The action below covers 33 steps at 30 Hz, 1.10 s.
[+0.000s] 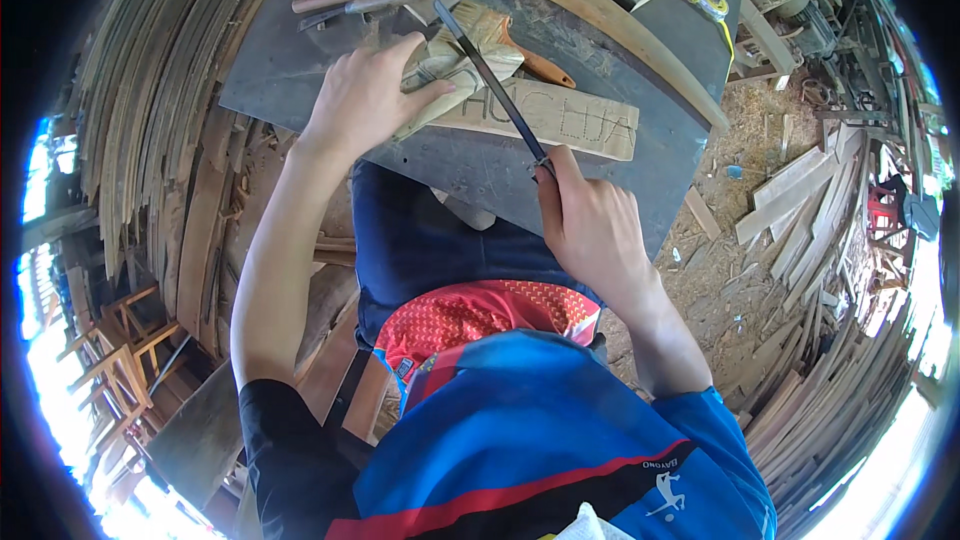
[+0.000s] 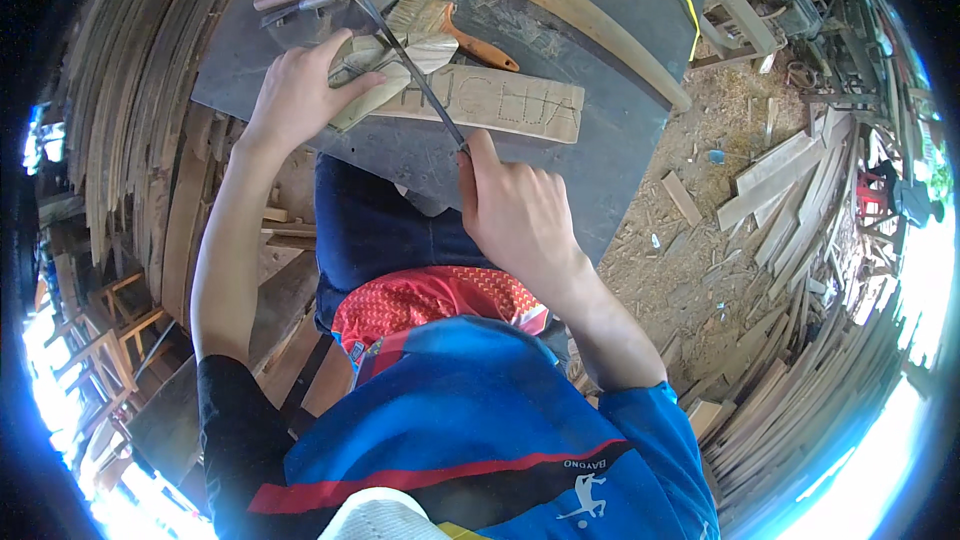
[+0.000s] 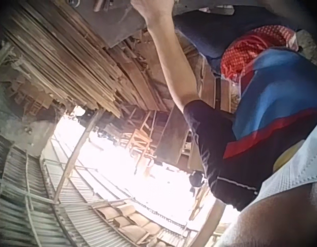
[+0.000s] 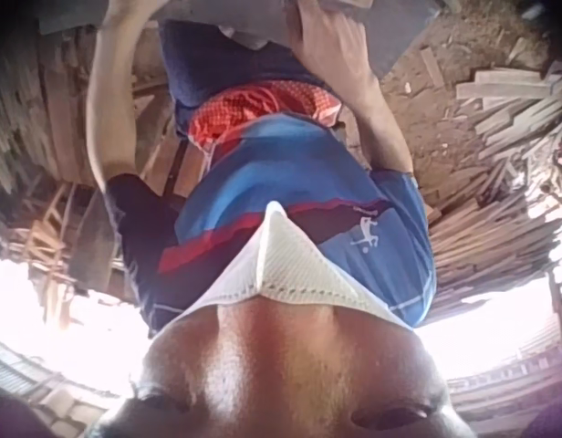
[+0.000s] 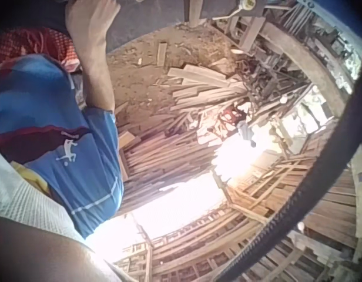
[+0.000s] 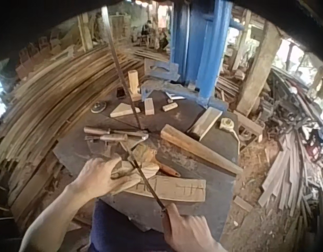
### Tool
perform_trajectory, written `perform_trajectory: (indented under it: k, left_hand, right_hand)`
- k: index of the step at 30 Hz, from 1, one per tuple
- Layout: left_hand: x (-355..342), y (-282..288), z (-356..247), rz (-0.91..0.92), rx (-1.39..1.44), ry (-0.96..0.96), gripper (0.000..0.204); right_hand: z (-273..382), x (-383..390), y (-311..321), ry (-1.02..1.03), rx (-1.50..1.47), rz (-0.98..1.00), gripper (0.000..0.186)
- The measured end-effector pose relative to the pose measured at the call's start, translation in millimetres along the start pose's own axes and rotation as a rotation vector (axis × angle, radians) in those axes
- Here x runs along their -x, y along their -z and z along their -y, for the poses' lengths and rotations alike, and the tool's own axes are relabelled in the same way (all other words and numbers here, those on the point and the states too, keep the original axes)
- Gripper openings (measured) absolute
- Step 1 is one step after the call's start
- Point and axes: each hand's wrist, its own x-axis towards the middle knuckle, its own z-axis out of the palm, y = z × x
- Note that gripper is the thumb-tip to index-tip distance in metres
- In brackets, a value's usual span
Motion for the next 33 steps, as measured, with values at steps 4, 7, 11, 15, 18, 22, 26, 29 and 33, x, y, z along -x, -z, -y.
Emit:
perform_trajectory:
  k: [4,7,11,15,18,22,26,29,33]
  left_hand:
    - [6,-3,-10,0.004,-0.04,0.008,0.069]
    - [6,-2,-13,-0.013,-0.063,0.019,0.065]
    - [10,-9,-9,-0.085,-0.055,0.0,0.06]
    - [11,-5,-14,-0.093,-0.047,-0.009,0.055]
    - [13,-10,-12,-0.109,-0.009,-0.041,0.053]
    - [13,-8,-14,-0.101,-0.026,-0.05,0.052]
    - [12,-7,-15,-0.114,-0.038,-0.069,0.051]
    - [11,-6,-12,-0.102,-0.051,-0.088,0.053]
    - [11,-2,-16,-0.046,-0.058,-0.051,0.054]
  right_hand:
    - [13,-4,12,-0.046,0.157,0.059,0.017]
    - [12,-11,14,0.032,0.187,-0.009,0.017]
    - [12,-23,31,-0.057,0.049,-0.012,0.019]
    - [-20,-31,19,-0.053,-0.36,0.01,0.025]
    - [-28,-29,12,-0.18,-0.596,0.17,0.027]
    - [-17,-30,23,-0.396,-0.883,0.367,0.03]
    - [-17,-32,22,-0.417,-0.96,0.374,0.031]
    - [-18,-37,24,-0.406,-0.967,0.388,0.031]
    - [-11,-42,26,-0.434,-0.816,0.387,0.032]
